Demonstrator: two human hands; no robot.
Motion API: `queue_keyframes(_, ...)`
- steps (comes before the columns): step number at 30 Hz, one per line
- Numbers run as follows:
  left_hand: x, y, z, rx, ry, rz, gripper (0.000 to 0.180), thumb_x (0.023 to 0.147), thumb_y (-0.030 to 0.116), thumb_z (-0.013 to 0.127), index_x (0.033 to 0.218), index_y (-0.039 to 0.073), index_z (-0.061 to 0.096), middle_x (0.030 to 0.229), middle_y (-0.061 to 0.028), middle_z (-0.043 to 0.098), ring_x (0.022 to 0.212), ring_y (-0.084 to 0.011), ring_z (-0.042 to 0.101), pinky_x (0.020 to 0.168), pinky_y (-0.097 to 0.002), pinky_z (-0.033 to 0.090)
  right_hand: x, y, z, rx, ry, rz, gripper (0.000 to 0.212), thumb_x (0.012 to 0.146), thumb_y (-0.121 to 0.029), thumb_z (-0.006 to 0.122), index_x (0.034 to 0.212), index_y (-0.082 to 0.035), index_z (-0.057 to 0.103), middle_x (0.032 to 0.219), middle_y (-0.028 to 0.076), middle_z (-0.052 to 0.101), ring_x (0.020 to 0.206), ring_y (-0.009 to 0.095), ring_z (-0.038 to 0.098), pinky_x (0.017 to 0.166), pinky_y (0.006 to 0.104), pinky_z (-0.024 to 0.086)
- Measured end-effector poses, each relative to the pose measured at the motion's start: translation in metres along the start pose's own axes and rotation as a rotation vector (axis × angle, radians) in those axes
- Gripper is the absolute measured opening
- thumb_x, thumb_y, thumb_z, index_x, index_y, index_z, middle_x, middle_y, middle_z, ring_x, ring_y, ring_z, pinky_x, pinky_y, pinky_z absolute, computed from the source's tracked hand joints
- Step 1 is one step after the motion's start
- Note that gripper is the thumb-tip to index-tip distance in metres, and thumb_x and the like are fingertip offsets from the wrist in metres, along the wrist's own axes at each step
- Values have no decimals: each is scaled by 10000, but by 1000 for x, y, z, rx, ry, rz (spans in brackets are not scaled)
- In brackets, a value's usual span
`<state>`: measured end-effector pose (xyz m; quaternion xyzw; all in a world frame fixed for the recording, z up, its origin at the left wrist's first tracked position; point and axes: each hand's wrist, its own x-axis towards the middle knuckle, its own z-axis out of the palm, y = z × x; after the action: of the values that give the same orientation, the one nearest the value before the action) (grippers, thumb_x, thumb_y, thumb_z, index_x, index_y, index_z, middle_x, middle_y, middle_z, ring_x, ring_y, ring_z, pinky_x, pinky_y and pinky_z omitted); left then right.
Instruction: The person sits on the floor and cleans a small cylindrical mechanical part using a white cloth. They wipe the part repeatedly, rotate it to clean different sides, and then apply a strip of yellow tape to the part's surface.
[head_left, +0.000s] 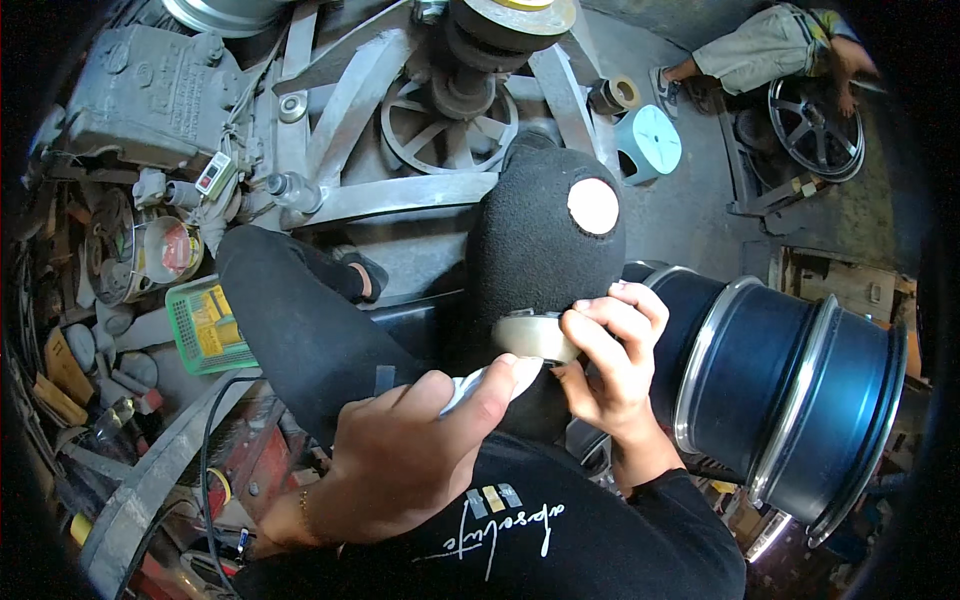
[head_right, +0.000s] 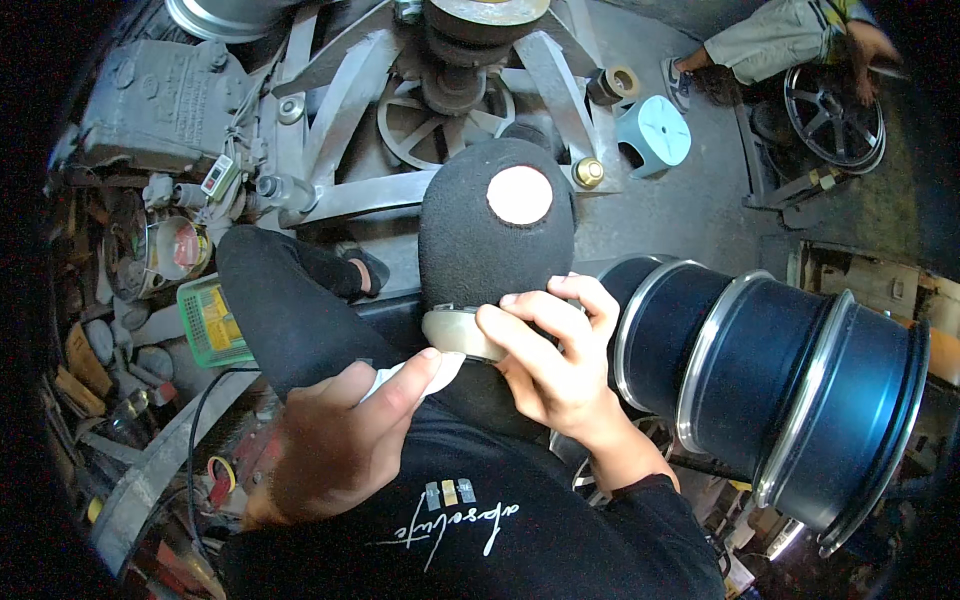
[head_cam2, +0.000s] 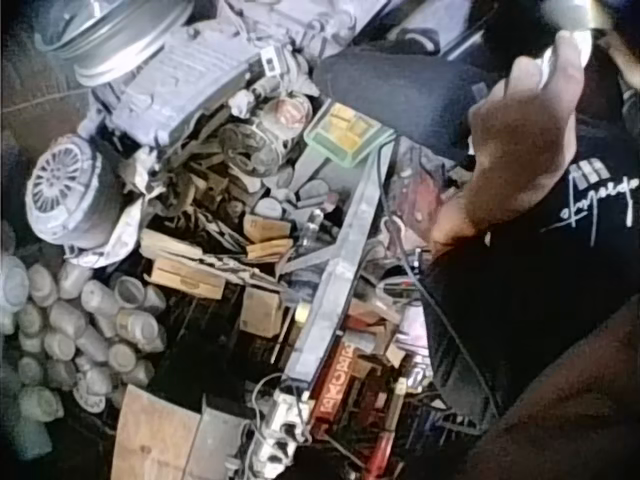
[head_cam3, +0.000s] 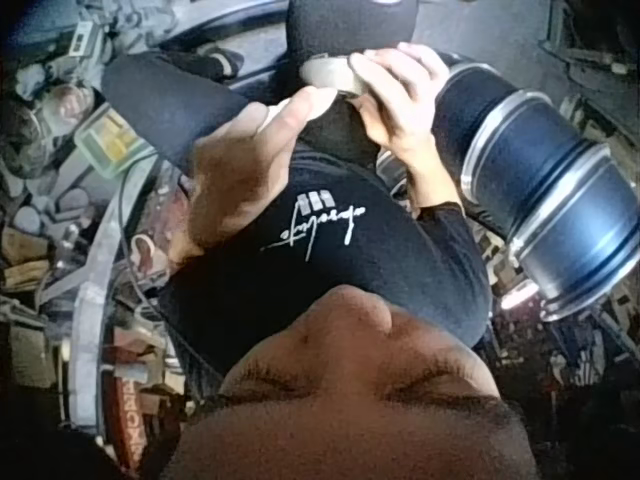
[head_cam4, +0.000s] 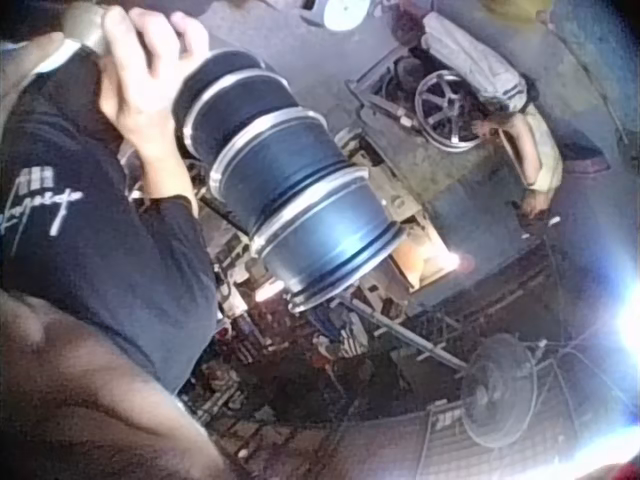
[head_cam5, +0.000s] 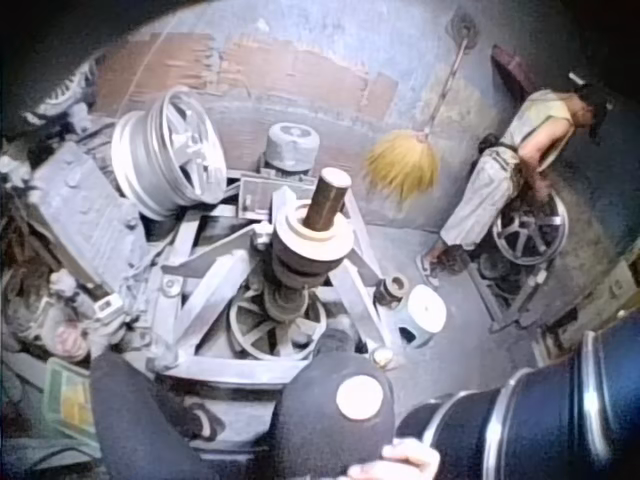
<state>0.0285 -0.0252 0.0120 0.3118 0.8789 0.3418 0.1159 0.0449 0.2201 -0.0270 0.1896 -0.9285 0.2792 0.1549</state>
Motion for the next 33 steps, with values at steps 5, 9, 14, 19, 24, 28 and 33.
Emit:
queue_keyframes(5,-3,0,13,-39,65,-32,526,817,127,716,1330,169,613,745,-20,479,516,-169,568,456,-300,474,-7,5,7,10,45,-6,440,699,-123,748,1138,-127,727,1115,71,635,1105,306,493,1009,469,384)
queue_keyframes(9,-3,-2,14,12,96,-23,516,822,125,694,1328,196,621,738,-17,480,497,-178,559,454,-312,476,-5,6,7,6,35,-23,461,689,-143,766,1146,-105,720,1122,79,632,1086,296,508,1013,474,387)
queue_keyframes(14,2,-7,15,20,128,-17,468,832,117,680,1293,195,651,709,-14,466,492,-185,552,456,-309,474,-2,5,5,-2,43,-3,487,673,-173,796,1144,-79,715,1113,87,623,1060,287,527,999,472,406)
queue_keyframes(19,6,-5,16,-201,134,-106,387,843,33,691,1226,80,667,700,-104,547,576,-291,612,521,-396,491,-12,10,15,63,166,1,524,686,-240,845,1156,-65,694,1066,90,611,1055,299,529,982,475,424)
queue_keyframes(24,8,-8,28,-433,190,-124,335,888,-7,640,1221,26,642,901,-181,685,755,-325,711,634,-383,564,-14,12,16,34,146,-20,668,659,-291,912,1197,-18,626,1116,121,550,1080,320,520,993,495,414)
queue_keyframes(28,5,-11,43,-528,252,-106,368,880,-11,643,1247,16,633,1009,-186,714,751,-279,726,629,-347,590,-20,16,23,27,185,-56,764,635,-279,945,1240,-15,560,1141,130,509,1109,319,505,1011,497,403)
queue_keyframes(33,2,-8,56,-616,303,-104,374,894,-5,639,1267,8,614,957,-195,711,814,-306,740,662,-357,599,-28,17,40,94,322,-35,772,627,-277,947,1224,-33,521,1122,119,485,1114,306,495,1032,490,392)
